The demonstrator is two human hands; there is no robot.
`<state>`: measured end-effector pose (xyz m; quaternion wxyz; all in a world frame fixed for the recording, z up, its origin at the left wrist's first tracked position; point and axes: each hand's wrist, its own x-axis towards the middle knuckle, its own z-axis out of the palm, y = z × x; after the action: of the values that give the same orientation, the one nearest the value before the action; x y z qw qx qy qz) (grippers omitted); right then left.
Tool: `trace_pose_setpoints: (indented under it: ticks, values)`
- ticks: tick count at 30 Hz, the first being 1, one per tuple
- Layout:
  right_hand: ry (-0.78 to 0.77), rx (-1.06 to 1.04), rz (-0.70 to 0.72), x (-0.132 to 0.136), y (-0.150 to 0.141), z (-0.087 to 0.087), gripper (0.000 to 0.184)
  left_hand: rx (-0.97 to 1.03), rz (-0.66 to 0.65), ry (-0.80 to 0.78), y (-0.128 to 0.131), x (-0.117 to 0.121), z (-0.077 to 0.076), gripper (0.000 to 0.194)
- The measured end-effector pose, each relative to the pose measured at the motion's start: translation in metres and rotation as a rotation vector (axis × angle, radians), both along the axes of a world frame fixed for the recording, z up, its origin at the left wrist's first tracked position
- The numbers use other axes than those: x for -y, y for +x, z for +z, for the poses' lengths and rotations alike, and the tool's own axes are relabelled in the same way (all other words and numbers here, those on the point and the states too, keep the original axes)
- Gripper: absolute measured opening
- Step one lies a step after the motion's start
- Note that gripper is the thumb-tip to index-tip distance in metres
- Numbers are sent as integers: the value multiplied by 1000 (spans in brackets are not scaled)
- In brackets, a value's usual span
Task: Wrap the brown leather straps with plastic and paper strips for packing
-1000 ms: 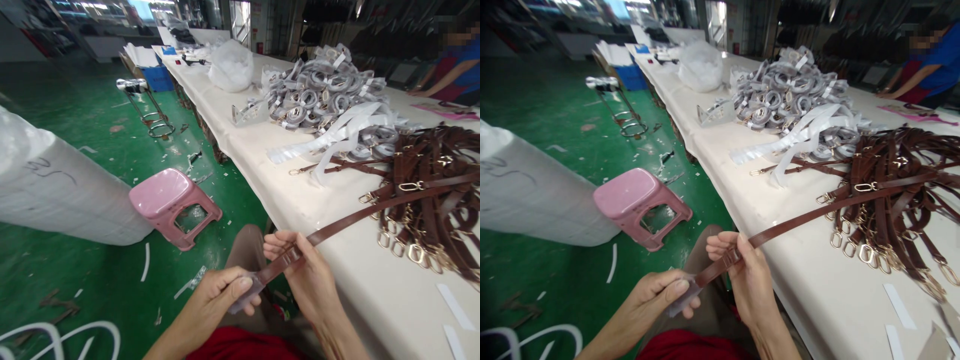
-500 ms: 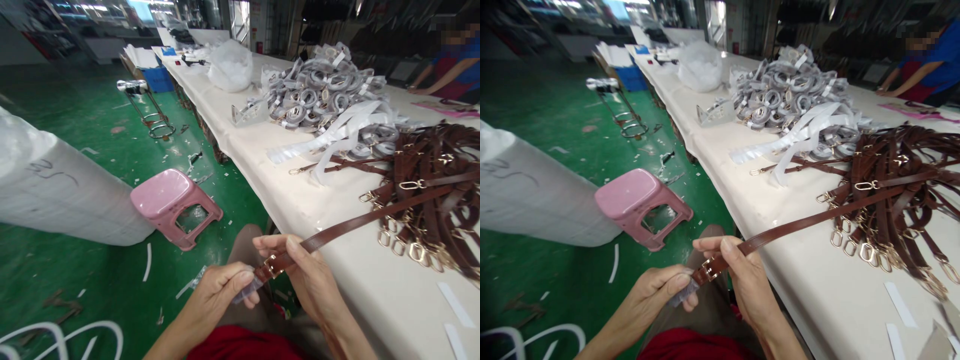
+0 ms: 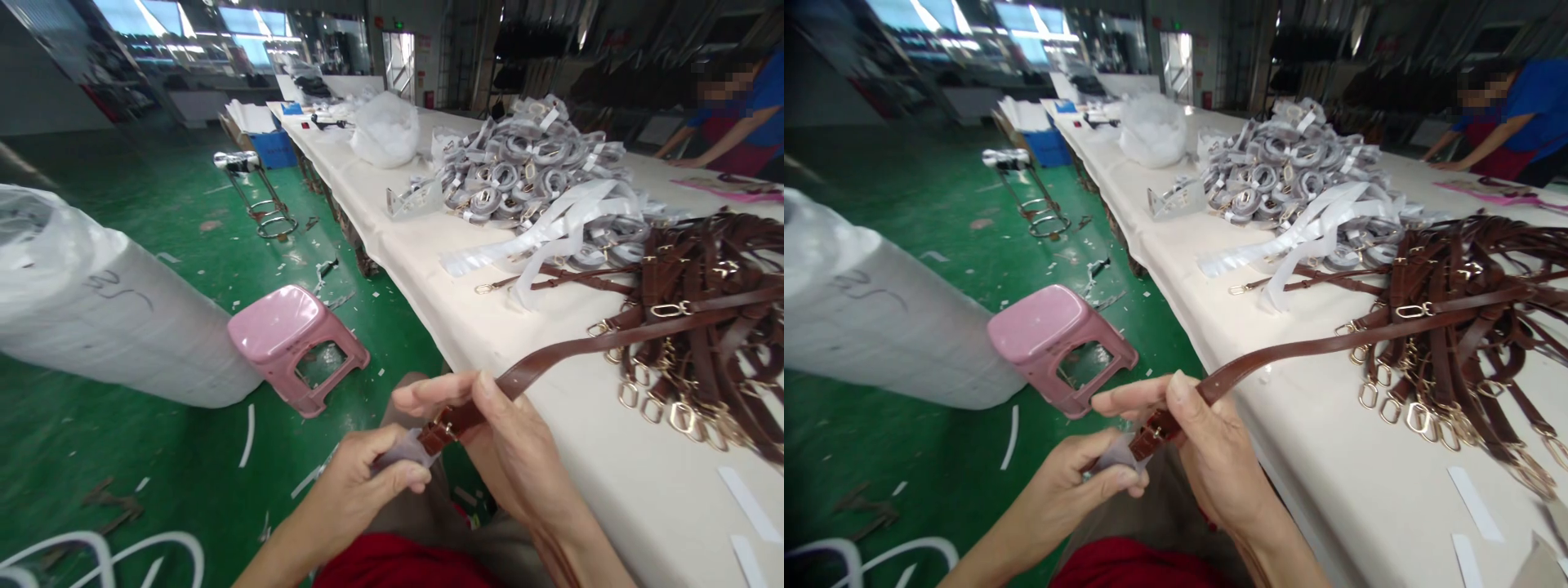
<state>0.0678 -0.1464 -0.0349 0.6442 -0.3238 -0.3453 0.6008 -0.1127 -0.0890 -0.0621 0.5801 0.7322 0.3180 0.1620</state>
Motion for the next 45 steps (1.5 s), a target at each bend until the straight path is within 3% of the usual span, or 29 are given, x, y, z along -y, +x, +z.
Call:
trace_pose_setpoints:
  ticks: [7, 11, 15, 18, 27, 32, 37, 41, 43, 45]
  values:
    - [77, 223, -80, 14, -4, 4, 42, 27, 43, 100, 1, 2, -2, 17]
    - [178, 223, -43, 18, -4, 6, 42, 97, 90, 304, 1, 1, -3, 6]
    - [241, 212, -46, 18, -7, 0, 43, 159, 62, 417, -2, -1, -3, 21]
    - [240, 253, -27, 17, -11, -6, 44, 189, 84, 444, -3, 0, -4, 22]
    - [110, 267, 38, 8, -13, -14, 45, 214, 96, 302, -1, 0, -9, 27]
    - [29, 242, 19, 2, -16, -19, 42, 223, 125, 43, 1, 1, -9, 5]
    - [2, 225, 13, -1, -22, -25, 43, 236, 131, -123, 4, 1, -8, 9]
    - [-166, 254, 115, -1, -29, -38, 38, 270, 108, -178, 6, -3, -7, 18]
    - [-186, 119, 136, -3, -28, -42, 41, 240, 80, -157, 4, -4, -8, 27]
    - [-168, -135, 71, -9, -22, -42, 45, 170, 74, -113, -1, -5, -12, 33]
